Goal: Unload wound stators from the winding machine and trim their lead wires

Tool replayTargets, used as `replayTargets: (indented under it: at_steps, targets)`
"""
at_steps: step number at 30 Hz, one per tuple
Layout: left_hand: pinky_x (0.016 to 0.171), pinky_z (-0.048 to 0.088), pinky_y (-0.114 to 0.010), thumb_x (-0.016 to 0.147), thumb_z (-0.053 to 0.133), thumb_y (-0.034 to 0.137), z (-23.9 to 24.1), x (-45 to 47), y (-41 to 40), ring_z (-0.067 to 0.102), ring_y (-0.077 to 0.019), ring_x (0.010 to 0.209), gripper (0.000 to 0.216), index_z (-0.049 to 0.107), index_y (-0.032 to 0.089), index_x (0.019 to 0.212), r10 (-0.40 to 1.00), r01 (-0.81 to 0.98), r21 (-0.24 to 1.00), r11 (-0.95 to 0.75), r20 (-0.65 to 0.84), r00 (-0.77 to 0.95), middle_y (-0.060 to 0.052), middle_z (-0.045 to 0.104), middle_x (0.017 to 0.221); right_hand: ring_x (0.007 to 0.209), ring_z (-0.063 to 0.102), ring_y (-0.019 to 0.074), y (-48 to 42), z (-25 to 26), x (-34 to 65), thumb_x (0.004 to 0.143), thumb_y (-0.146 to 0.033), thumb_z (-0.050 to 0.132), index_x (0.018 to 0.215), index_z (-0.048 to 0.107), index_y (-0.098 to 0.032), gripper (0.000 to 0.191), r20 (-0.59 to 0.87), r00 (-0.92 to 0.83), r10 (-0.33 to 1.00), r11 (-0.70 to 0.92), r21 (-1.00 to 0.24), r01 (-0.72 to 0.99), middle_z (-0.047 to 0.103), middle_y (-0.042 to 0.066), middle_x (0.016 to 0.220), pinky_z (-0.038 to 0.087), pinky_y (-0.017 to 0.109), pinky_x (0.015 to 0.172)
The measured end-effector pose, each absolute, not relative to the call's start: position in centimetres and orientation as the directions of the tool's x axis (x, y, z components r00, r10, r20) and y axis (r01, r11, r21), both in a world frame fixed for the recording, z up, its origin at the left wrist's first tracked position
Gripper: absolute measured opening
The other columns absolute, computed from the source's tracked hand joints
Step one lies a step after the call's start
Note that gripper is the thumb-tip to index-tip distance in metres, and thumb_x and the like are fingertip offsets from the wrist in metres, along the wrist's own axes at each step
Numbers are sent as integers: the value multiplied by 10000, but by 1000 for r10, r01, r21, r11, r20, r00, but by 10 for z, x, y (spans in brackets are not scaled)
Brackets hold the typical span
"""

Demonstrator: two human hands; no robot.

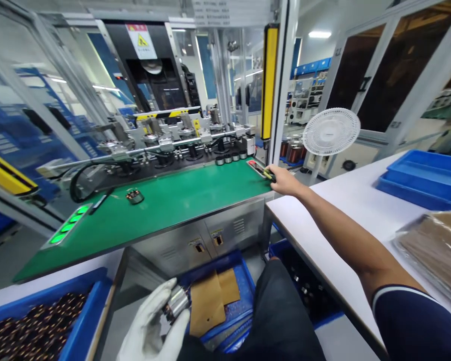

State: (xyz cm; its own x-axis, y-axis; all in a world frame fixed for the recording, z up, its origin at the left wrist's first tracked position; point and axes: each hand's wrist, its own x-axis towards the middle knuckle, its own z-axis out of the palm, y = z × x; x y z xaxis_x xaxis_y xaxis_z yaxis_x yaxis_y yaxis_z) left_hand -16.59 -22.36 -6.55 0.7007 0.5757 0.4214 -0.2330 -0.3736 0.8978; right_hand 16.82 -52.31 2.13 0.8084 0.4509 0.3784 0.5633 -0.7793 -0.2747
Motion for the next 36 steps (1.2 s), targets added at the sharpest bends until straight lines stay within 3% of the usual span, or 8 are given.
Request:
replayTargets:
  at_steps: [18, 21, 22, 25, 27, 29, 32, 36]
  targets:
    - [885, 606, -208, 778, 781, 191, -58, -167, -222, 753, -208, 1017, 306, 740, 246, 1076, 584, -294, 898, -328, 437, 684, -62, 782, 1120, 881, 621, 262, -519, 45, 147, 596, -105, 539, 943, 633, -137, 361, 352, 816, 458, -798, -242, 552, 686, 127, 940, 471, 345, 812]
    - [907, 587, -187, 798, 774, 206, -56, -168, -219, 754, -190, 1010, 348, 725, 246, 1140, 606, -262, 908, -326, 414, 679, -64, 770, 1158, 985, 629, 252, -505, 28, 89, 695, -158, 528, 1073, 603, -138, 385, 438, 784, 440, -706, -371, 604, 668, 133, 1063, 489, 373, 897]
    - [917, 579, -182, 798, 778, 214, -56, -169, -218, 754, -185, 1009, 369, 720, 241, 1161, 613, -240, 916, -322, 395, 685, -69, 766, 1171, 963, 640, 232, -498, 14, 65, 719, -179, 535, 1096, 595, -148, 383, 432, 786, 442, -582, -529, 618, 666, 112, 1040, 504, 364, 885]
    - [955, 566, -193, 787, 793, 216, -53, -170, -216, 744, -183, 1040, 404, 714, 222, 1183, 622, -224, 917, -331, 391, 678, -79, 755, 1194, 764, 651, 159, -476, -42, -7, 727, -222, 584, 1087, 583, -172, 364, 16, 798, 602, -235, -952, 196, 636, 29, 880, 537, 299, 716]
    - [946, 585, -216, 786, 790, 196, -52, -170, -216, 739, -193, 1057, 405, 709, 211, 1183, 612, -248, 909, -335, 410, 677, -85, 753, 1195, 636, 619, 122, -464, -77, -48, 659, -218, 591, 1023, 576, -168, 367, -332, 681, 652, -204, -943, -265, 610, 1, 818, 490, 240, 577]
    - [932, 597, -223, 781, 792, 172, -53, -170, -217, 734, -194, 1071, 430, 698, 213, 1199, 588, -260, 899, -352, 428, 687, -83, 751, 1196, 641, 615, 108, -459, -96, -78, 618, -194, 596, 959, 575, -158, 343, -458, 563, 688, -170, -856, -489, 603, 8, 843, 473, 216, 565]
    - [997, 580, -261, 761, 800, 113, -57, -172, -217, 707, -188, 1132, 515, 670, 239, 1243, 516, -292, 856, -426, 496, 698, -71, 733, 1236, 826, 631, 111, -461, -86, -104, 700, -102, 630, 1147, 592, -179, 455, -264, 545, 796, -92, -942, -322, 605, 39, 996, 525, 243, 729]
    - [1082, 544, -364, 760, 775, 40, -65, -173, -218, 638, -209, 1251, 587, 635, 276, 1279, 415, -414, 782, -466, 607, 678, -61, 687, 1318, 934, 634, 122, -461, -48, -112, 817, -18, 571, 1557, 296, -277, 831, 111, 459, 881, 91, -994, 65, 619, 70, 1119, 557, 297, 846]
